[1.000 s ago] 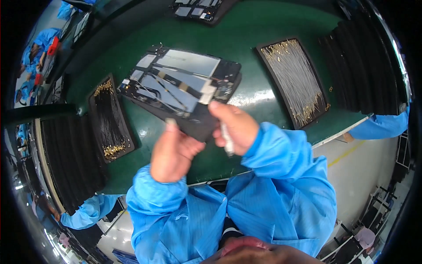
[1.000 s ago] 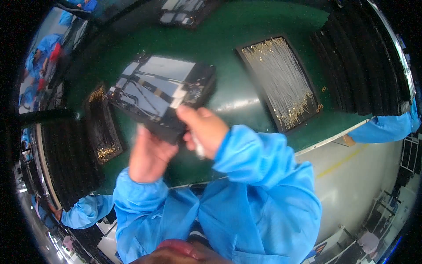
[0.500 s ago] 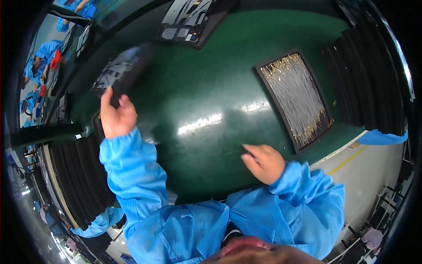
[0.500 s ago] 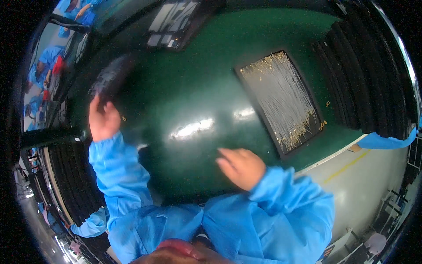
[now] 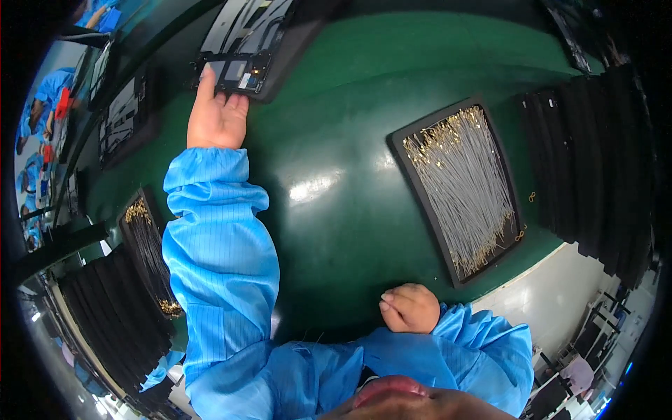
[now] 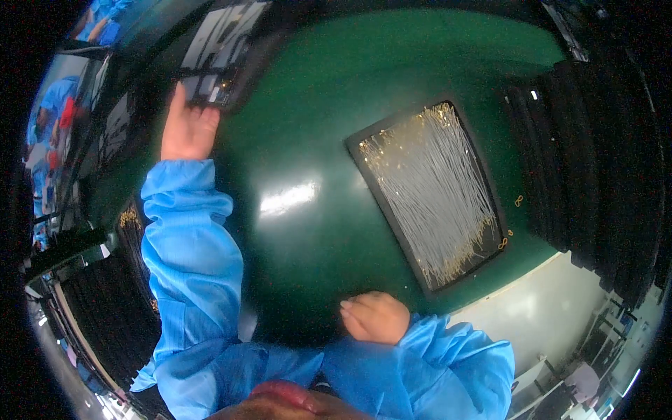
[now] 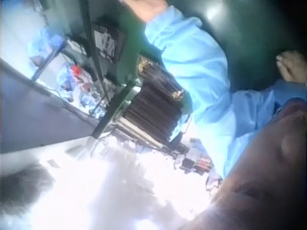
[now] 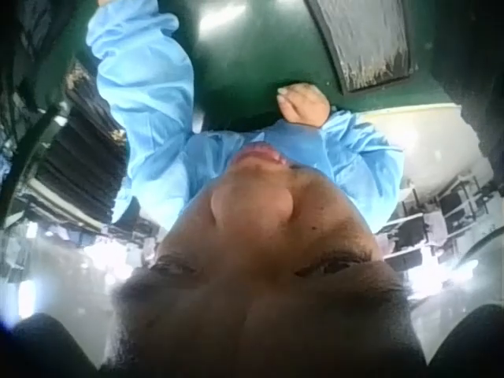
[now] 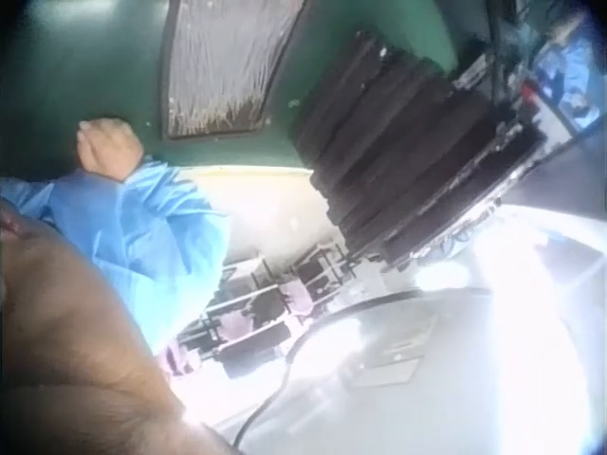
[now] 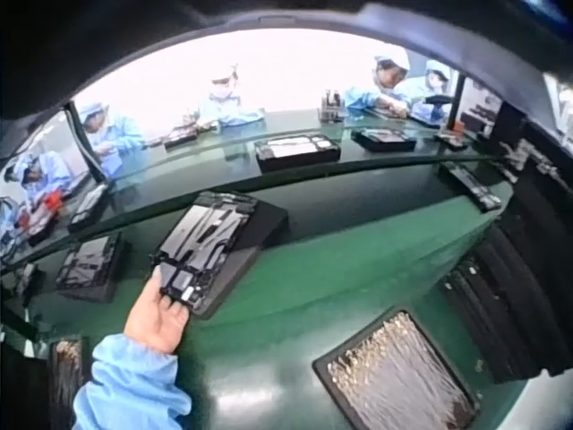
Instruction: The person assembles internal components into a tablet, then stacks the devices. This is done using tweezers and a cleaning cloth to handle the internal components and adhesive strips.
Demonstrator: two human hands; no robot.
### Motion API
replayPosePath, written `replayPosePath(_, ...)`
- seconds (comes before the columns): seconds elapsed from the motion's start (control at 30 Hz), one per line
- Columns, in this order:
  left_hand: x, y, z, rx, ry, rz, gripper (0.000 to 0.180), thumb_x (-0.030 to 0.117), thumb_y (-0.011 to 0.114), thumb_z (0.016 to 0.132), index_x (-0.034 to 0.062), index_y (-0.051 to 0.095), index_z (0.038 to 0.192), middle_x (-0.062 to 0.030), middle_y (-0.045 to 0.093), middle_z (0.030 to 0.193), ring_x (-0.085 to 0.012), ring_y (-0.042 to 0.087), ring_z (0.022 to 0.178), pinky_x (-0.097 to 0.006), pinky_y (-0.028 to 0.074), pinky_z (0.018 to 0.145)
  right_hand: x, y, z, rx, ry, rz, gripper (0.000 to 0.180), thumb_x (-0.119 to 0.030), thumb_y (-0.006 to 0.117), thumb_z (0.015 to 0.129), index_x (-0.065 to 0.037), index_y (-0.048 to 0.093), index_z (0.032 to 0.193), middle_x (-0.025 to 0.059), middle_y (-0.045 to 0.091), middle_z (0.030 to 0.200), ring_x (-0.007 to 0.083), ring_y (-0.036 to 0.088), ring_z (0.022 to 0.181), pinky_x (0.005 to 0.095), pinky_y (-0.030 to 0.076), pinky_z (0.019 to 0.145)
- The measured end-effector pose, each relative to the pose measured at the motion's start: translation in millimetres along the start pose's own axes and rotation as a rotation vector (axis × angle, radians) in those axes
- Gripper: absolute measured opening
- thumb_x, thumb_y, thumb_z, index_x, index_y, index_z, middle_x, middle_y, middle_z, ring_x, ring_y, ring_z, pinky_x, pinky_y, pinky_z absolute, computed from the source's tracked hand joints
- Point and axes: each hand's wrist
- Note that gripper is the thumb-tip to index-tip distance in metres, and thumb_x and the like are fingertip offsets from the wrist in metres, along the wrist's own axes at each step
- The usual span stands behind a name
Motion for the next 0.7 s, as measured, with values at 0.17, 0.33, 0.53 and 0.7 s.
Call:
replayPosePath(0.17, -5.0, 18.8, 3.8, 0.044, -0.255, 0.075, 0.023, 0.027, 0.057, 0.077, 0.0070, 0.049, 0.086, -0.0045, 0.052, 0.072, -0.0141, 0.045, 0.059, -0.023, 0.037, 0.050, 0.6, 1.1, -2.8, 0.050, -0.037, 0.019, 0.018, -0.010, 0.064, 0.062, -0.005, 0.057, 0.079, 0.0082, 0.058, 0.069, 0.0222, 0.056, 0.058, 0.0289, 0.045, 0.053)
replayPosePath(0.33, -5.9, 31.9, -36.4, -0.169, -0.149, 0.007, 0.020, 0.009, 0.049, 0.077, -0.0009, 0.048, 0.095, -0.0122, 0.055, 0.089, -0.0232, 0.053, 0.082, -0.033, 0.043, 0.073, -1.7, -5.8, 2.9, -0.050, -0.015, -0.020, 0.017, -0.010, 0.062, 0.065, -0.004, 0.057, 0.081, 0.0083, 0.058, 0.069, 0.0226, 0.056, 0.059, 0.0299, 0.045, 0.054)
replayPosePath(0.53, 15.8, -3.0, -150.6, -0.183, 0.507, 0.588, 0.030, 0.003, 0.052, 0.075, -0.0018, 0.045, 0.104, -0.0098, 0.052, 0.096, -0.0173, 0.050, 0.084, -0.032, 0.040, 0.079, 0.3, -8.3, 2.6, -0.001, -0.029, -0.028, 0.015, -0.009, 0.059, 0.068, -0.002, 0.056, 0.081, 0.0098, 0.057, 0.068, 0.0245, 0.056, 0.058, 0.0320, 0.045, 0.054)
replayPosePath(0.7, -12.1, -67.9, -192.6, -0.072, 0.561, 1.340, 0.017, 0.007, 0.061, 0.071, -0.0033, 0.056, 0.084, -0.0107, 0.057, 0.081, -0.0179, 0.054, 0.079, -0.028, 0.041, 0.074, -6.0, -5.7, 2.3, -0.027, -0.052, -0.008, 0.014, -0.010, 0.057, 0.071, 0.000, 0.056, 0.082, 0.0120, 0.057, 0.069, 0.0266, 0.055, 0.061, 0.0339, 0.044, 0.054)
Point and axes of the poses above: each hand's wrist, its own z-axis towards the middle knuckle, its own y-axis out of the palm, x = y × z
